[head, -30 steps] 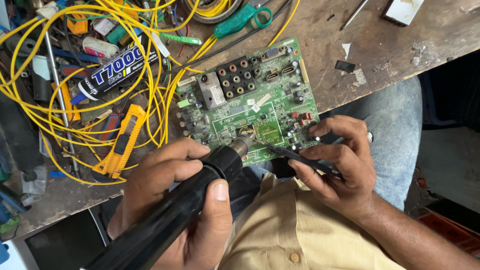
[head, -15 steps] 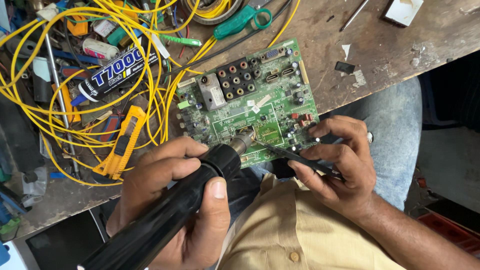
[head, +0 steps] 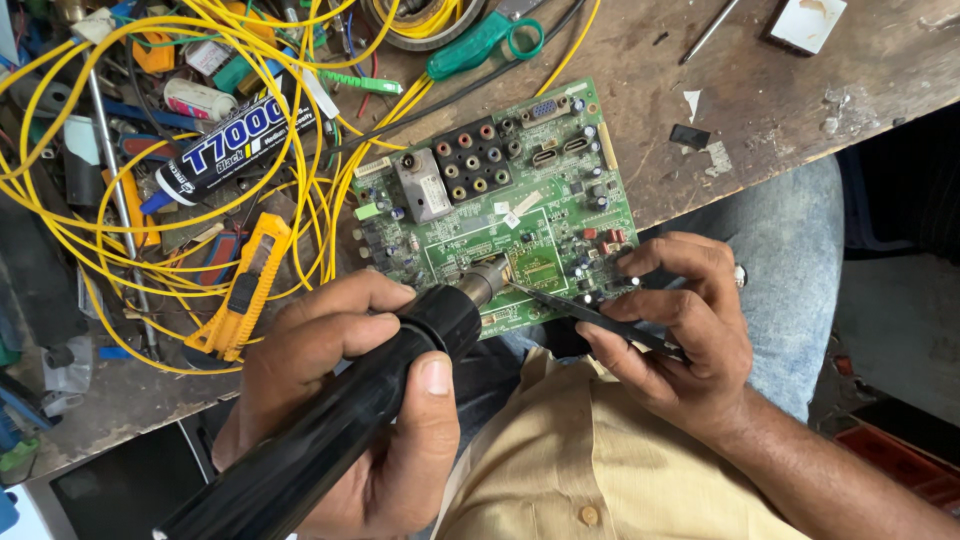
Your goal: The person holds a hot air gun in one hand and tweezers in the other, heating a chip on a green circuit board resting on their lap. They work the tweezers around the heated component and finally lift the board to show the chip area after the component work.
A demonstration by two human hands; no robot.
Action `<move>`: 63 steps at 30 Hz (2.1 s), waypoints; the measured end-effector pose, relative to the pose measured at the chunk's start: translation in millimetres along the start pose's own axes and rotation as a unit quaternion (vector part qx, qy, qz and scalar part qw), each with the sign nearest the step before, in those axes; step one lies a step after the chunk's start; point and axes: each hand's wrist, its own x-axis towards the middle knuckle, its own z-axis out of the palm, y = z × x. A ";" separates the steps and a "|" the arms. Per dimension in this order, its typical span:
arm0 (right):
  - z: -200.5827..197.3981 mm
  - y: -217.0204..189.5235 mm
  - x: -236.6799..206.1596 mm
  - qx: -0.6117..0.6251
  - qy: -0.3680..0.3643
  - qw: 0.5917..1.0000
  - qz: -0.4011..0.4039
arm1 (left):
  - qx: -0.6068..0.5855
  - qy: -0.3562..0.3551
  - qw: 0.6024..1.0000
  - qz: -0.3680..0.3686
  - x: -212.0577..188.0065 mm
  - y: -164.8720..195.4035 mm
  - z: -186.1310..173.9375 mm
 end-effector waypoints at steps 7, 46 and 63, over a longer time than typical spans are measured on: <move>0.3 0.2 -0.9 0.007 0.001 1.000 0.005 | 0.029 -0.031 0.998 -0.047 -2.5 6.8 -8.7; -0.5 -1.0 -1.6 0.001 -0.001 1.000 0.013 | 0.069 -0.021 0.994 -0.082 -7.9 17.4 -17.4; -2.9 -3.9 -3.2 0.017 -0.013 0.999 0.045 | 0.064 -0.010 0.997 -0.052 -10.7 12.2 -15.0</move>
